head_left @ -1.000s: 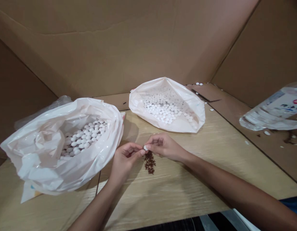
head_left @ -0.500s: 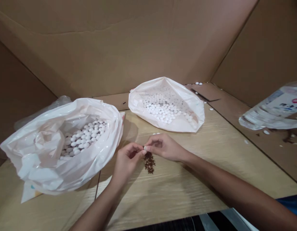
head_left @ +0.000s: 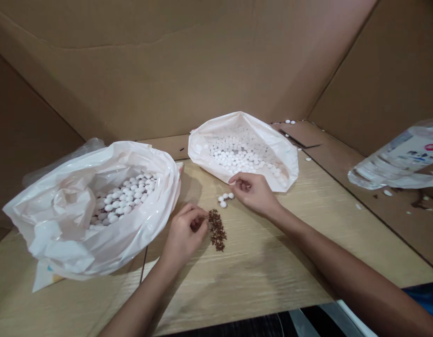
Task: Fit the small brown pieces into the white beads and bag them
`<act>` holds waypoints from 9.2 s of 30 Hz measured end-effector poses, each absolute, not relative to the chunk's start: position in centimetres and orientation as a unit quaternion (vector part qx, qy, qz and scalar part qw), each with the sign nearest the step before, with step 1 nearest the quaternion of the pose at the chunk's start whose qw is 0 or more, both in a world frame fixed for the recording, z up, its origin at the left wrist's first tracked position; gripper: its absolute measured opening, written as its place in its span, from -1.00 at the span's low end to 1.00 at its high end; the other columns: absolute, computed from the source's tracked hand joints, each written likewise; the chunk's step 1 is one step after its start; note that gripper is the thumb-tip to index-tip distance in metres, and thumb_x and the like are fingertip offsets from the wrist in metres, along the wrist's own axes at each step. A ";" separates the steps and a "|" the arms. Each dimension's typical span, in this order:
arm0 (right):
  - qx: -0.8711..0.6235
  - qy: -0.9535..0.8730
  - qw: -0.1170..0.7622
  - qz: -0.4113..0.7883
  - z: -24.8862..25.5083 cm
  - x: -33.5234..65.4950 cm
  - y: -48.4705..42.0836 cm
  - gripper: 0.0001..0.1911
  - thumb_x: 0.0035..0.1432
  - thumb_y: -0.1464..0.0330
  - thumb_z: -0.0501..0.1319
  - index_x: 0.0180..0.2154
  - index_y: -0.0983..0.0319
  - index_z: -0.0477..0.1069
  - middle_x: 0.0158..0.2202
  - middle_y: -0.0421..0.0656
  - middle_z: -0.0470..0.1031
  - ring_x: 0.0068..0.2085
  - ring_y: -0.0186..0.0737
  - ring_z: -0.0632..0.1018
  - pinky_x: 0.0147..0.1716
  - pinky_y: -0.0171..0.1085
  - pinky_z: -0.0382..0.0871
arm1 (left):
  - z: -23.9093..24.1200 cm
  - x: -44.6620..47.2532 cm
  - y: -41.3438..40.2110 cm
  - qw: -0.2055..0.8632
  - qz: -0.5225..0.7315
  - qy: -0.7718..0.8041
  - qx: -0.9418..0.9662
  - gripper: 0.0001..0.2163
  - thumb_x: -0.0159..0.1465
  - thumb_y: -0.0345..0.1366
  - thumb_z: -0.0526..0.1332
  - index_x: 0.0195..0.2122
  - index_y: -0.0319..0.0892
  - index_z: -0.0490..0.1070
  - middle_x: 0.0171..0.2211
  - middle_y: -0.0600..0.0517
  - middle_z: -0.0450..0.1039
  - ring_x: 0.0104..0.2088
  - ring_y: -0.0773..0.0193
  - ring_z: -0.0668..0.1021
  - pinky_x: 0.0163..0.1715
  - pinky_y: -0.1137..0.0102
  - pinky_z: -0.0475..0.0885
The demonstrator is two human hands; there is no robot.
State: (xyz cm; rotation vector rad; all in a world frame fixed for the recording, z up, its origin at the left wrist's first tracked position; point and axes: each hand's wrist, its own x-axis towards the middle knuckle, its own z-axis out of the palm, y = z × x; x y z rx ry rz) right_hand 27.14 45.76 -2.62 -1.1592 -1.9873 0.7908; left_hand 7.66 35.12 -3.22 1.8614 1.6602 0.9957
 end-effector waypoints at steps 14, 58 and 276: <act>-0.607 -0.753 0.201 0.152 -3.0 28.6 47.8 -0.69 0.20 0.42 0.12 -0.06 0.39 0.48 -0.39 -0.01 0.55 -0.30 -0.08 0.53 -0.30 -0.25 0.26 | -2.1 7.5 35.1 0.228 0.319 0.587 0.708 -0.85 0.11 -0.51 0.16 -0.44 -0.27 0.54 -0.40 -0.04 0.45 -0.42 0.29 0.50 -0.43 0.43 0.39; -0.259 -0.584 0.214 0.739 -1.7 25.5 42.7 -0.80 0.11 0.27 0.32 -0.32 0.30 0.47 -0.46 -0.18 0.55 -0.44 -0.39 0.56 -0.43 -0.40 0.45 | -1.9 8.0 35.1 0.591 0.519 0.494 0.370 -0.90 -0.02 -0.36 0.46 -0.47 -0.17 0.60 -0.50 0.04 0.60 -0.48 0.41 0.56 -0.41 0.57 0.46; -0.305 -0.832 0.249 0.390 -0.9 28.9 46.4 -0.82 -0.10 0.52 0.18 -0.38 0.25 0.49 -0.40 -0.20 0.36 -0.47 -0.35 0.31 -0.46 -0.32 0.19 | -3.4 7.9 35.7 0.195 0.334 0.590 0.709 -0.81 0.29 -0.43 0.12 -0.21 -0.20 0.53 -0.33 -0.02 0.43 -0.32 0.25 0.51 -0.27 0.37 0.38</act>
